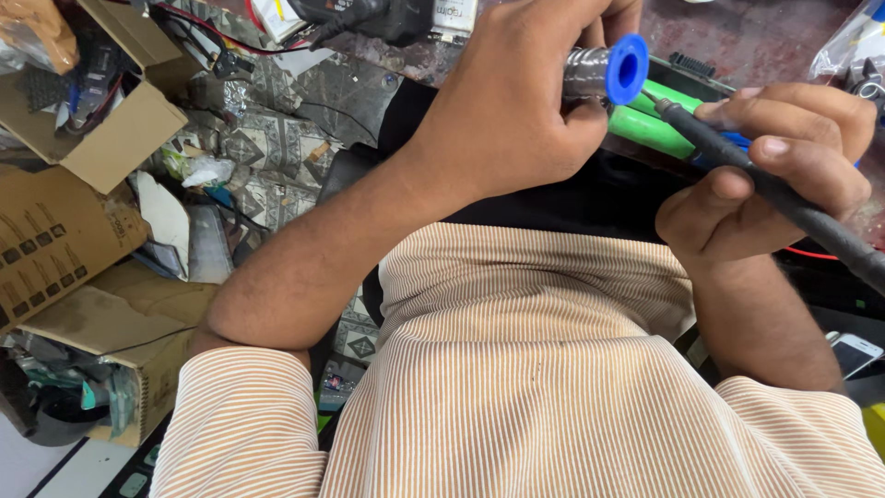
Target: The person solders connections on a battery pack made of blue and green cylindrical cells using a soldering iron and solder wire, then wraps white tape around the cells and presses the pack into a black casing on the workbench.
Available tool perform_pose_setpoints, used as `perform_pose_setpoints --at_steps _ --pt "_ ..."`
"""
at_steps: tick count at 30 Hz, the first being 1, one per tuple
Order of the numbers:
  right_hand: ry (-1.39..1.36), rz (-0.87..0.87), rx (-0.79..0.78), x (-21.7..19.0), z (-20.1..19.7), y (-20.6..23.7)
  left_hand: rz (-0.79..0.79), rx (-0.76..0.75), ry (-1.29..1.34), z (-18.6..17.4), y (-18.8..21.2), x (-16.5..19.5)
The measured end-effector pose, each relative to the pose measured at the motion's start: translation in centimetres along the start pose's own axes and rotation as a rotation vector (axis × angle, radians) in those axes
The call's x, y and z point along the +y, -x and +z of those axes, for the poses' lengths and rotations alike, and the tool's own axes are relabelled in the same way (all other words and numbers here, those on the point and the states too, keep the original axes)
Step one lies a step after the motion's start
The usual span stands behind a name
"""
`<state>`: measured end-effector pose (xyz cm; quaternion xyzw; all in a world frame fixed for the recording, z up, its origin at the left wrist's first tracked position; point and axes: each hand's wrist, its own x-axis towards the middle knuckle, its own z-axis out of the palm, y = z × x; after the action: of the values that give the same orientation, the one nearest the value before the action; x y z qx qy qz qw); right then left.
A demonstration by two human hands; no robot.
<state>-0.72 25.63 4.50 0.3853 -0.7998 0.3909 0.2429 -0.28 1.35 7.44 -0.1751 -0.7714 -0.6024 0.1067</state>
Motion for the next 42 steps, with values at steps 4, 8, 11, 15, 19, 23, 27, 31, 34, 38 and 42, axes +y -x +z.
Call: perform_pose_setpoints --at_steps 4,8,11,15,19,23,27,31,34,38,42 --pt "-0.03 0.024 -0.003 0.0 0.2 0.0 0.004 -0.011 0.01 0.1 0.0 -0.2" --pt "-0.009 -0.023 0.0 0.1 0.3 0.0 0.022 -0.007 0.009 0.1 0.0 -0.3" --pt "-0.013 -0.033 -0.004 0.3 0.3 -0.1 0.023 -0.008 0.0 0.1 0.0 -0.3" --pt "-0.017 -0.054 0.007 0.5 0.5 -0.1 -0.014 -0.022 -0.012 0.1 0.2 -0.3" --pt "-0.003 -0.024 -0.015 0.3 0.3 0.0 -0.014 -0.012 -0.03 0.1 0.4 -0.3" --pt "-0.002 -0.063 0.006 0.5 0.4 0.0 0.008 0.001 -0.032 0.2 0.4 -0.4" --pt "-0.007 -0.1 0.003 0.7 0.6 -0.2 -0.027 -0.014 -0.024 0.3 0.5 -0.6" --pt "0.035 -0.077 -0.008 0.4 0.6 -0.1 -0.023 -0.012 -0.033 0.4 0.8 -0.9" --pt "0.003 -0.11 -0.046 0.6 0.2 0.0 -0.031 0.011 -0.019 0.4 1.1 -1.1" --pt "-0.058 -0.061 -0.038 0.8 -0.1 0.7 -0.056 0.03 -0.03 0.5 1.4 -1.4" --pt "-0.027 0.053 -0.041 0.1 0.0 1.7 0.008 0.088 -0.065 0.7 1.5 -1.5"
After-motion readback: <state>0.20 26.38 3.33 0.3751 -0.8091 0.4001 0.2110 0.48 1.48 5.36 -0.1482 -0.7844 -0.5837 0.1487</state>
